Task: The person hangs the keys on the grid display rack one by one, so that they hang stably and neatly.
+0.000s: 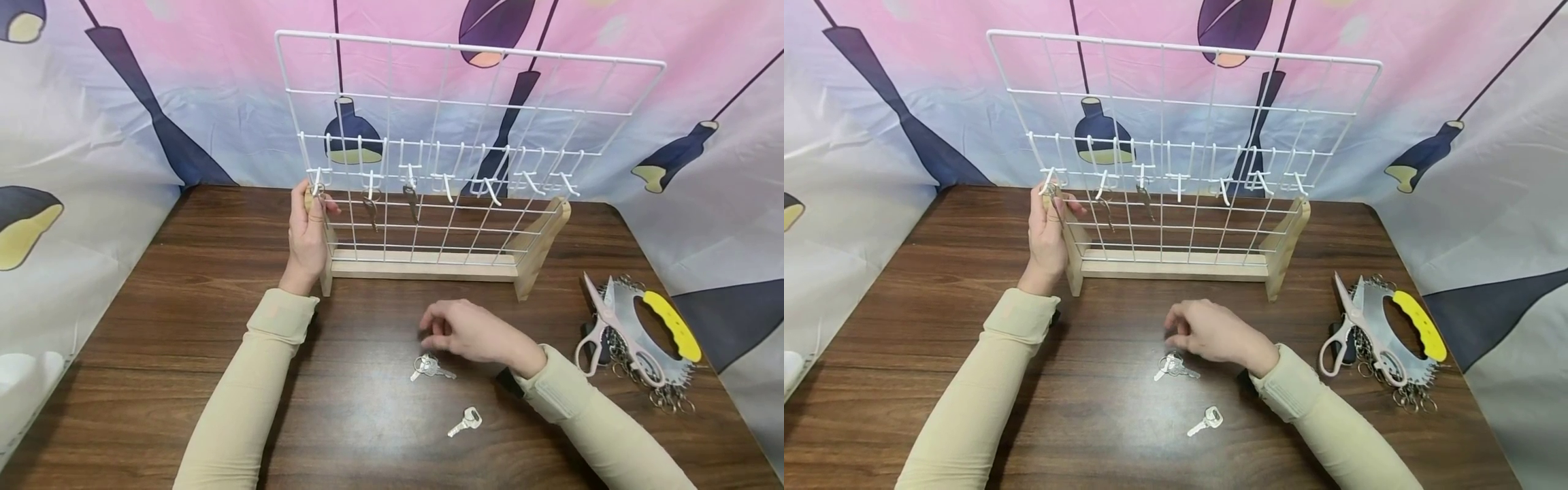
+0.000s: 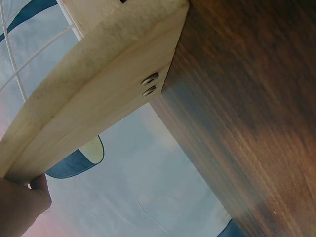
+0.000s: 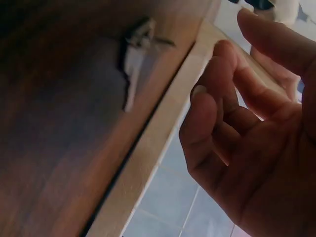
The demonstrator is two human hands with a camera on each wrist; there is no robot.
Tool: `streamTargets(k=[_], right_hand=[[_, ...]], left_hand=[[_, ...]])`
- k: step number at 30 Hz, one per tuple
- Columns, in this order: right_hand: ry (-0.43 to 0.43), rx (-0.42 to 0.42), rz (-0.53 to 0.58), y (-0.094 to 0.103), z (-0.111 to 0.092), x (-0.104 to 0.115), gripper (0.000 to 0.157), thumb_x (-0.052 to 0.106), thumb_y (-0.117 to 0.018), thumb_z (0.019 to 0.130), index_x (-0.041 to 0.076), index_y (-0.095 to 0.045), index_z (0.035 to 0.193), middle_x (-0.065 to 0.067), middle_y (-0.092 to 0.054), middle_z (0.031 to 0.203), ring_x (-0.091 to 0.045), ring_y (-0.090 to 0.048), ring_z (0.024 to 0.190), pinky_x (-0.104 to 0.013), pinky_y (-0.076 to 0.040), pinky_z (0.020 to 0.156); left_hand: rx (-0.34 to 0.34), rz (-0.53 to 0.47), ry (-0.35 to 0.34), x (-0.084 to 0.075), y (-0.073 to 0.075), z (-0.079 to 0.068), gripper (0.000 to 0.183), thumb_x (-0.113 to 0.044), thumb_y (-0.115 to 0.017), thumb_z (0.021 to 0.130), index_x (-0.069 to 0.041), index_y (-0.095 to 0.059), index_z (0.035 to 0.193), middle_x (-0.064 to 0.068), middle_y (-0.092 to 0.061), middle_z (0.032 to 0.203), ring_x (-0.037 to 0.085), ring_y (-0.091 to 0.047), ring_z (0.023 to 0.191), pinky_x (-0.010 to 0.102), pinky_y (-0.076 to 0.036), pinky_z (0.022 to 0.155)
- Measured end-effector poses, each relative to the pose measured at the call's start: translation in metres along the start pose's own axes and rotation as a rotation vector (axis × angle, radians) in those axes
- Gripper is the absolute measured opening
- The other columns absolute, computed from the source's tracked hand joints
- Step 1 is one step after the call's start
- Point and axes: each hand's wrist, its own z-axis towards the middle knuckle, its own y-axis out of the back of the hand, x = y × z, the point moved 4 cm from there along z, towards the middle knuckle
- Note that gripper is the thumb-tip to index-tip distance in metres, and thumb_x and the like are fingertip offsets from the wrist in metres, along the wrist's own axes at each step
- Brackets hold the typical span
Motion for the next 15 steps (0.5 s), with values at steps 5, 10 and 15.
streamTargets(k=[5,10,15], right_hand=[[0.007,0.057,-0.187,-0.016,-0.002,0.003,0.027,0.037,-0.076,0.083,0.02,-0.067,0.102,0.011,-0.053,0.08,-0.005,-0.05,0.069,-0.025,-0.045,0.06],[0.019,0.091,-0.266,-0.027,-0.003,0.006,0.031,0.042,-0.077,0.081,0.02,-0.065,0.098,0.008,-0.048,0.084,-0.007,-0.047,0.073,-0.025,-0.044,0.063],[0.038,0.093,-0.259,-0.03,-0.002,0.007,0.023,0.04,-0.077,0.081,0.023,-0.062,0.087,0.009,-0.047,0.085,-0.007,-0.047,0.073,-0.025,-0.043,0.063]], left_hand=[[0.004,0.016,-0.003,0.001,0.0,0.001,0.032,-0.009,-0.033,0.103,0.013,-0.038,0.126,0.024,-0.049,0.091,0.017,-0.056,0.083,0.038,-0.051,0.083],[0.01,0.02,-0.002,0.001,0.0,0.0,0.035,-0.009,-0.033,0.103,0.017,-0.036,0.126,0.025,-0.049,0.091,0.016,-0.056,0.083,0.038,-0.05,0.084],[0.005,0.024,-0.001,0.001,0.001,0.001,0.031,-0.009,-0.033,0.103,0.011,-0.04,0.126,0.024,-0.049,0.09,0.018,-0.056,0.082,0.039,-0.05,0.085]])
